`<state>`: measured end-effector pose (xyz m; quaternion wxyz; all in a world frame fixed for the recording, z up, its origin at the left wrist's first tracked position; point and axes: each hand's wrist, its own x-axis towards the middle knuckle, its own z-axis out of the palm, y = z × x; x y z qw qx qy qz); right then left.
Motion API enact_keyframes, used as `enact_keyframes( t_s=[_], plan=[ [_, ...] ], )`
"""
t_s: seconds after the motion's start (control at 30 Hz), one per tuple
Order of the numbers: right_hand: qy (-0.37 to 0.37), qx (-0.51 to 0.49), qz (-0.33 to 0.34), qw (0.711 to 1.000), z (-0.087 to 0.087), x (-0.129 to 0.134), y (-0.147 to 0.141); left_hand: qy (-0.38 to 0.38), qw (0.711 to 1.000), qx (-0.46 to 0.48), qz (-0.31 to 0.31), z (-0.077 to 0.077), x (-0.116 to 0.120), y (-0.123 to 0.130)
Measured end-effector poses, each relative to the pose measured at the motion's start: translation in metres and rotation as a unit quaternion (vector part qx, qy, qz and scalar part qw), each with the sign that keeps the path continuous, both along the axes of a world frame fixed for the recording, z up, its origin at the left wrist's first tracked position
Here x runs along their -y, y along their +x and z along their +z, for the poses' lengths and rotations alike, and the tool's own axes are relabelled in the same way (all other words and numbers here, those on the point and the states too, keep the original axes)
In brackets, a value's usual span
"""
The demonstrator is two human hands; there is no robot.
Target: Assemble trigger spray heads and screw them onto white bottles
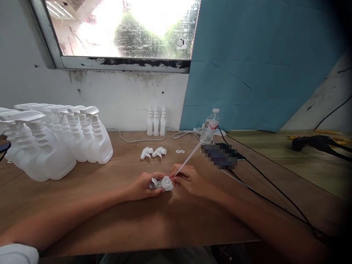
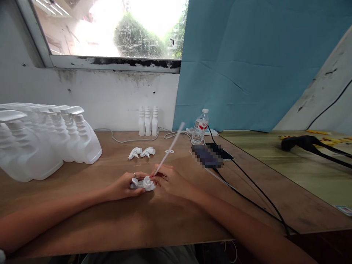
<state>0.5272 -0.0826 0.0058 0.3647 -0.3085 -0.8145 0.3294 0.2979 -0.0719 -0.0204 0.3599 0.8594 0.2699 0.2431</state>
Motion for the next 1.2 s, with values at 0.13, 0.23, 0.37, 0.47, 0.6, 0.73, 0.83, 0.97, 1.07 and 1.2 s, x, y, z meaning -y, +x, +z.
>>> enact_keyframes(
  t_s=[0.13, 0.23, 0.37, 0.47, 0.6, 0.73, 0.83, 0.97, 1.07, 1.2],
  plan=[
    [-0.034, -0.033, 0.002, 0.999, -0.007, -0.004, -0.004, -0.006, 1.0, 0.004, -0.005, 0.002, -0.001, 0.0],
    [-0.058, -0.026, 0.007, 0.998, -0.007, -0.008, -0.005, -0.011, 1.0, 0.003, -0.002, 0.005, 0.001, 0.002],
    [-0.061, -0.011, 0.009, 0.998, -0.007, -0.011, -0.006, -0.016, 1.0, 0.0, 0.006, 0.007, 0.002, 0.003],
    [-0.059, -0.006, 0.02, 0.998, -0.009, -0.011, -0.008, -0.018, 1.0, 0.003, 0.006, 0.005, 0.001, 0.003],
    [-0.063, -0.003, 0.021, 0.998, -0.01, -0.01, -0.011, -0.01, 1.0, 0.006, 0.008, 0.003, 0.0, 0.003],
    [-0.047, 0.008, -0.007, 0.999, -0.011, -0.008, -0.014, -0.028, 0.999, 0.02, 0.029, 0.003, 0.001, 0.003],
    [0.014, 0.031, -0.047, 0.998, -0.011, -0.008, -0.01, -0.079, 0.994, 0.068, 0.021, 0.0, -0.002, 0.003],
    [0.185, 0.07, -0.097, 0.975, -0.008, -0.006, 0.003, -0.2, 0.967, 0.154, 0.031, -0.004, -0.011, 0.007],
    [0.338, 0.174, -0.045, 0.924, -0.005, -0.007, 0.011, -0.21, 0.962, 0.161, 0.071, 0.006, -0.016, 0.015],
    [0.468, 0.247, -0.045, 0.847, 0.0, -0.017, 0.019, -0.183, 0.975, 0.119, -0.03, 0.041, -0.019, 0.026]
  ],
)
